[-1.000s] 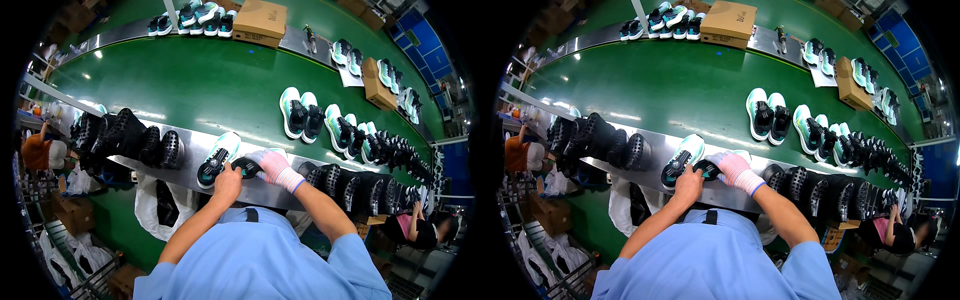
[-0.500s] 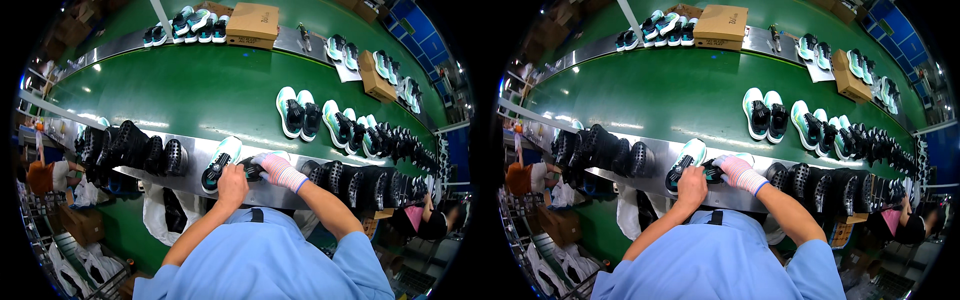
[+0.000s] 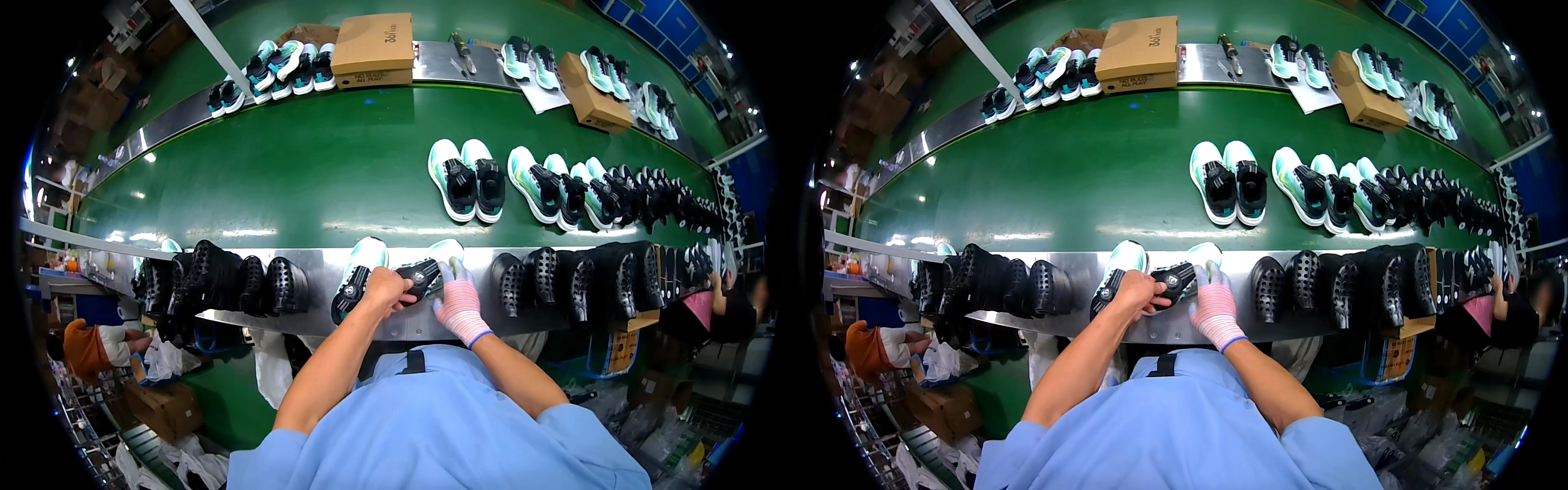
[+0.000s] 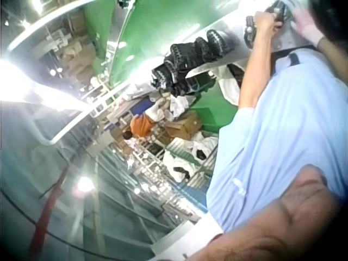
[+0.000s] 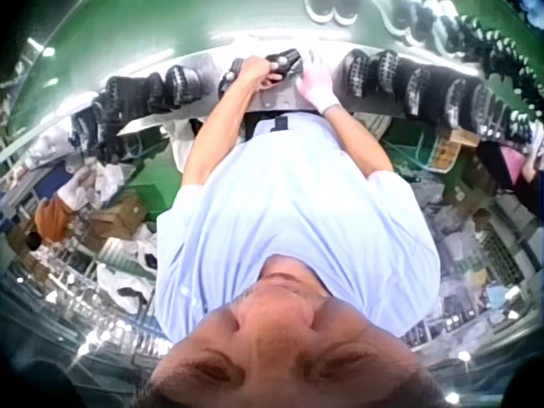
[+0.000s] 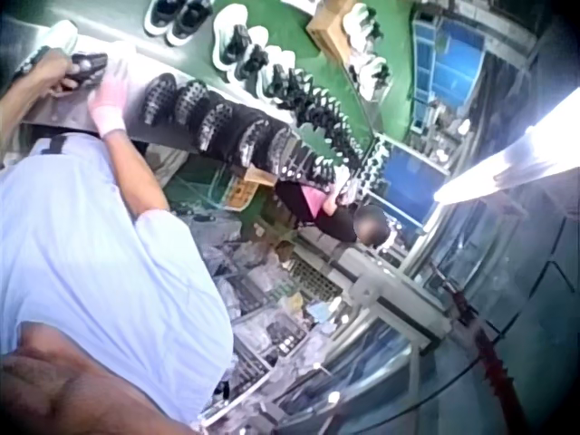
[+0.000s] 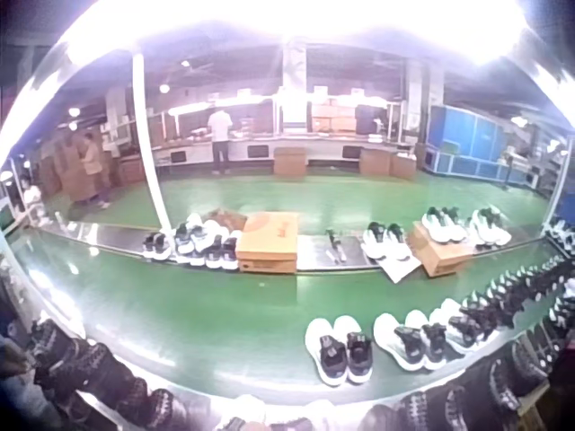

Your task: The person picks up pairs of shoes from a conveyor belt, checks the laces and tongue, and then places them on a separate shelf.

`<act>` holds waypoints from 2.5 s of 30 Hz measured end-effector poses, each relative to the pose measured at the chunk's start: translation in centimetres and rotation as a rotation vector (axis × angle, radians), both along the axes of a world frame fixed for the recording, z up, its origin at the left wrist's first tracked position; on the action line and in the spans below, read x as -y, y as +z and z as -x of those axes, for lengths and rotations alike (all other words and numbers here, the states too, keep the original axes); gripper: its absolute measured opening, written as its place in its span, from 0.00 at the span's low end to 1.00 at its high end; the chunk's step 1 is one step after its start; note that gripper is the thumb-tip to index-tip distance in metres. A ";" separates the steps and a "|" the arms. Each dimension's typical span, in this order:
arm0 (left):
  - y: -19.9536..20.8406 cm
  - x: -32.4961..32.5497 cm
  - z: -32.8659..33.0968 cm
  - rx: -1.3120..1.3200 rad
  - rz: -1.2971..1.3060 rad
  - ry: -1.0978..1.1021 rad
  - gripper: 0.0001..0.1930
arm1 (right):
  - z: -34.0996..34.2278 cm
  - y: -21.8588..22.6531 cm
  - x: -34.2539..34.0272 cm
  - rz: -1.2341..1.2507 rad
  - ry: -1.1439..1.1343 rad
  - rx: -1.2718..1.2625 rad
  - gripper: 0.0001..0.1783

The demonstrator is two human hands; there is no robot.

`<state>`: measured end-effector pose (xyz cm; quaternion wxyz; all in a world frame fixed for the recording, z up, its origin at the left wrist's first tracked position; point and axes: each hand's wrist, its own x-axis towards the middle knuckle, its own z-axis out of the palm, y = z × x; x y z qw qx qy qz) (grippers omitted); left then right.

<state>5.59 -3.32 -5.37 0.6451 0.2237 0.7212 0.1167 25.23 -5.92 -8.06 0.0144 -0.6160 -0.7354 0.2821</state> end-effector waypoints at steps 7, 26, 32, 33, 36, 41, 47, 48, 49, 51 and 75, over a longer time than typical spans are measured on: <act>-0.2 3.2 -0.4 -0.079 -0.296 -0.014 0.12 | -1.4 2.2 -1.6 -0.162 0.028 -0.031 0.27; -1.2 4.3 -0.3 -0.002 -0.365 0.103 0.06 | 1.7 2.8 -2.7 -0.065 0.143 -0.166 0.19; -0.6 3.5 0.4 0.010 -0.309 0.003 0.09 | 5.1 5.8 -4.1 0.211 0.003 0.157 0.23; -0.4 3.5 0.5 0.004 -0.301 -0.018 0.09 | 5.1 5.8 -4.1 0.188 -0.036 0.139 0.23; -0.4 3.4 0.4 0.004 -0.290 -0.038 0.10 | 2.9 3.5 -2.8 -0.117 0.140 -0.181 0.24; -1.8 3.8 0.3 -0.020 -0.354 -0.048 0.09 | 4.7 5.5 -3.8 0.132 0.040 0.076 0.21; -1.4 3.7 -0.2 0.007 -0.347 -0.046 0.10 | 1.2 1.2 -3.2 -0.060 0.147 -0.172 0.19; -1.1 3.5 0.0 0.008 -0.344 -0.044 0.10 | 1.5 1.8 -3.2 -0.202 0.262 -0.246 0.19; -1.1 3.5 0.0 0.000 -0.346 -0.045 0.10 | 1.8 2.4 -3.4 -0.118 0.244 -0.221 0.19; -1.1 3.5 -0.1 -0.008 -0.348 -0.045 0.10 | 3.0 4.3 -3.6 0.003 0.167 -0.093 0.18; -2.7 4.6 -1.0 -0.111 -0.481 -0.043 0.10 | 4.2 2.9 -2.1 0.058 -0.086 0.022 0.23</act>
